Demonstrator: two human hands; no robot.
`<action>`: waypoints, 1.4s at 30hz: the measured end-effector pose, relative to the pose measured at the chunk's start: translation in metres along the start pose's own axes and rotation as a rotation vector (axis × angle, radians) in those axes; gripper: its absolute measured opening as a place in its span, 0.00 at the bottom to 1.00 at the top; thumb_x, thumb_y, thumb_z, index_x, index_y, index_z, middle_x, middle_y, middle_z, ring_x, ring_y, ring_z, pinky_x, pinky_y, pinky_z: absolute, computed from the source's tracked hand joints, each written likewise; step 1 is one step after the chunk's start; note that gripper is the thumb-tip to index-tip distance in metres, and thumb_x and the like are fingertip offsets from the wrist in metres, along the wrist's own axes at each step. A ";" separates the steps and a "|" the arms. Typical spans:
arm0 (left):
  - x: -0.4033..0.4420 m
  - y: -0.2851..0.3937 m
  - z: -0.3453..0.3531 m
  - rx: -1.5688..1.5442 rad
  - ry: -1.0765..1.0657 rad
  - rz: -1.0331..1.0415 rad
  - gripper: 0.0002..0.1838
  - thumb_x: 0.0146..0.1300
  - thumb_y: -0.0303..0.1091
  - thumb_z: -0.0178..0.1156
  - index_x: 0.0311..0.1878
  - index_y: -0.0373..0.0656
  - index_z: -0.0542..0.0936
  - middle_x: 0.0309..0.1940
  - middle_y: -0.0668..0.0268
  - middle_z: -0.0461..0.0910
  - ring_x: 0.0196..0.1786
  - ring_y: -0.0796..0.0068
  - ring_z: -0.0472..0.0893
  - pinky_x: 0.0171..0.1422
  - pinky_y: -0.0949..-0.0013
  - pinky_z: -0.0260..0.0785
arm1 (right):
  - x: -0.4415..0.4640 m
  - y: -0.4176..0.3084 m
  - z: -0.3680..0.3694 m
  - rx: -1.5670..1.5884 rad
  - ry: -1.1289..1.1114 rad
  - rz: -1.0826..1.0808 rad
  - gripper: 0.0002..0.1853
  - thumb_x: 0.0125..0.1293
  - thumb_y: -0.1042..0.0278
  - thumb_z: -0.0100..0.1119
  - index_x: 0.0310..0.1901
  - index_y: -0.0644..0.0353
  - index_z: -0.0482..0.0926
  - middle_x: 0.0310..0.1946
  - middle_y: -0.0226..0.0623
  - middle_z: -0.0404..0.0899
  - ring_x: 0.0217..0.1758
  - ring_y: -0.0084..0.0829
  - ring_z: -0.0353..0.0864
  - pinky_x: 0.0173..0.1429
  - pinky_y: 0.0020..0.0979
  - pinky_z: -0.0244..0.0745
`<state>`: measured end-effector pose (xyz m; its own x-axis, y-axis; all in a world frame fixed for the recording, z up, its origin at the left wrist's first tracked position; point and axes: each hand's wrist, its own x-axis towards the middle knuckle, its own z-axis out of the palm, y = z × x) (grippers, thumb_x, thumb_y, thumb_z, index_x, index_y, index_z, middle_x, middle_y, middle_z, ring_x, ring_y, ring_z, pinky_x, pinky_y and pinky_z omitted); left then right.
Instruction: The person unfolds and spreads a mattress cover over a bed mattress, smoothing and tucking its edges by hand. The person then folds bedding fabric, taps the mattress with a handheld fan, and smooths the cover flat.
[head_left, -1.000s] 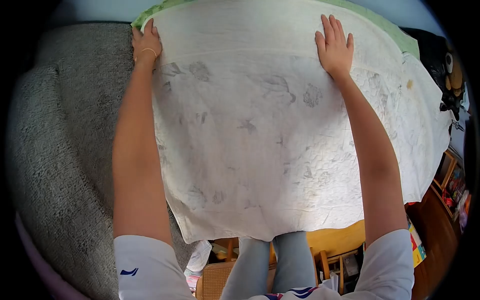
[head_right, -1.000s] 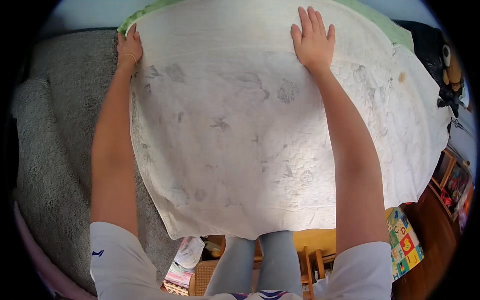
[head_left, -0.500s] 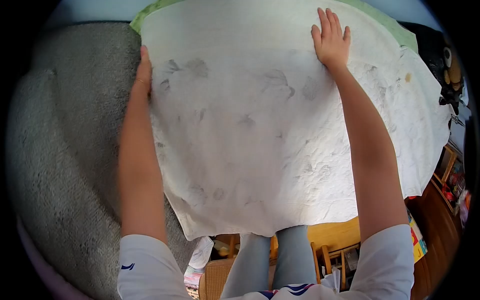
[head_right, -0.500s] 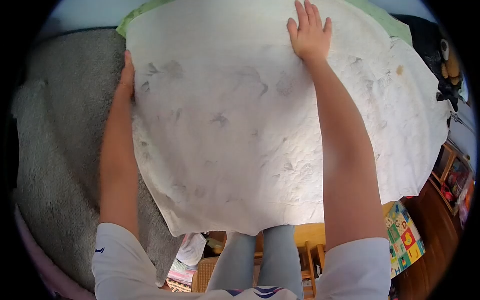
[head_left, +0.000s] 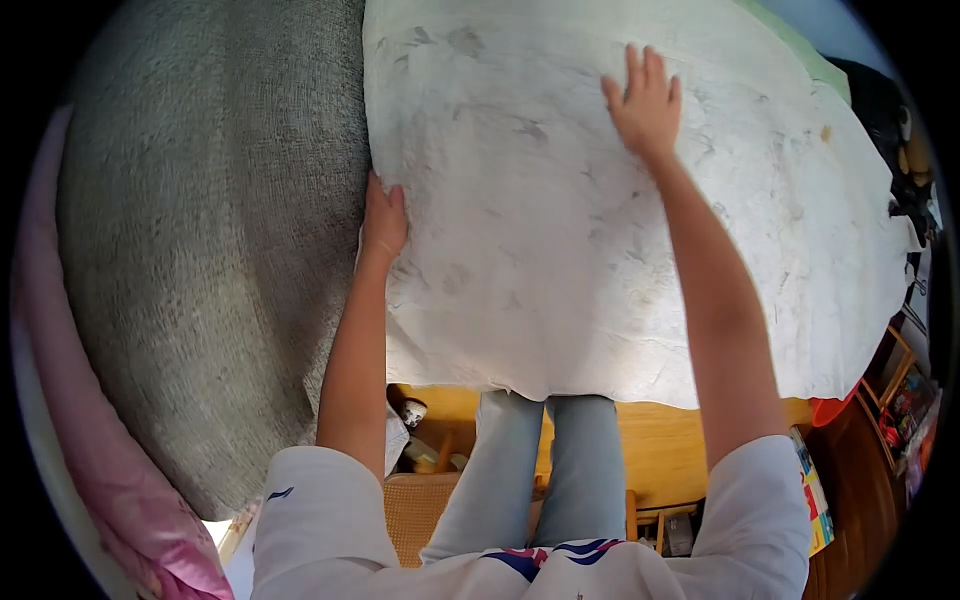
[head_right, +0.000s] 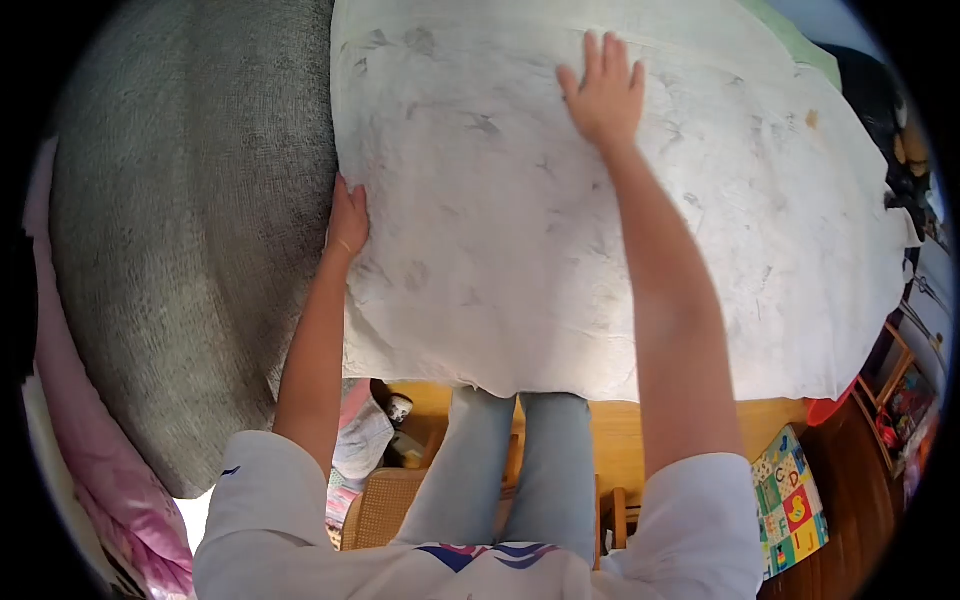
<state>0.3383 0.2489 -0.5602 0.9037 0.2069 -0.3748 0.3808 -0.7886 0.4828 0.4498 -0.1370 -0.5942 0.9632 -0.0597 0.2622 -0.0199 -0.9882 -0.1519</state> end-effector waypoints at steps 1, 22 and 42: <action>-0.019 0.000 0.000 -0.013 0.004 0.006 0.31 0.70 0.37 0.42 0.70 0.30 0.50 0.69 0.43 0.55 0.71 0.49 0.57 0.73 0.63 0.49 | -0.020 -0.009 -0.014 -0.001 -0.039 -0.027 0.31 0.69 0.46 0.39 0.70 0.49 0.55 0.72 0.38 0.52 0.75 0.35 0.48 0.75 0.46 0.39; -0.153 -0.090 0.021 -0.329 -0.094 -0.180 0.36 0.71 0.49 0.40 0.71 0.33 0.48 0.71 0.44 0.51 0.72 0.50 0.54 0.74 0.63 0.47 | -0.409 -0.188 -0.165 0.375 -0.626 -0.142 0.42 0.48 0.57 0.67 0.66 0.55 0.61 0.70 0.36 0.55 0.75 0.33 0.50 0.74 0.52 0.43; -0.271 -0.131 0.048 0.135 0.033 -0.090 0.54 0.56 0.67 0.52 0.73 0.41 0.40 0.70 0.44 0.52 0.72 0.48 0.54 0.73 0.60 0.49 | -0.453 -0.182 -0.156 0.371 -0.311 -0.236 0.06 0.54 0.78 0.54 0.33 0.56 0.70 0.57 0.35 0.70 0.68 0.34 0.62 0.71 0.56 0.50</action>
<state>0.0339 0.2680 -0.5600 0.8741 0.2976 -0.3840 0.4327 -0.8362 0.3369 -0.0251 0.0477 -0.5364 0.9651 0.2584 0.0438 0.2486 -0.8501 -0.4643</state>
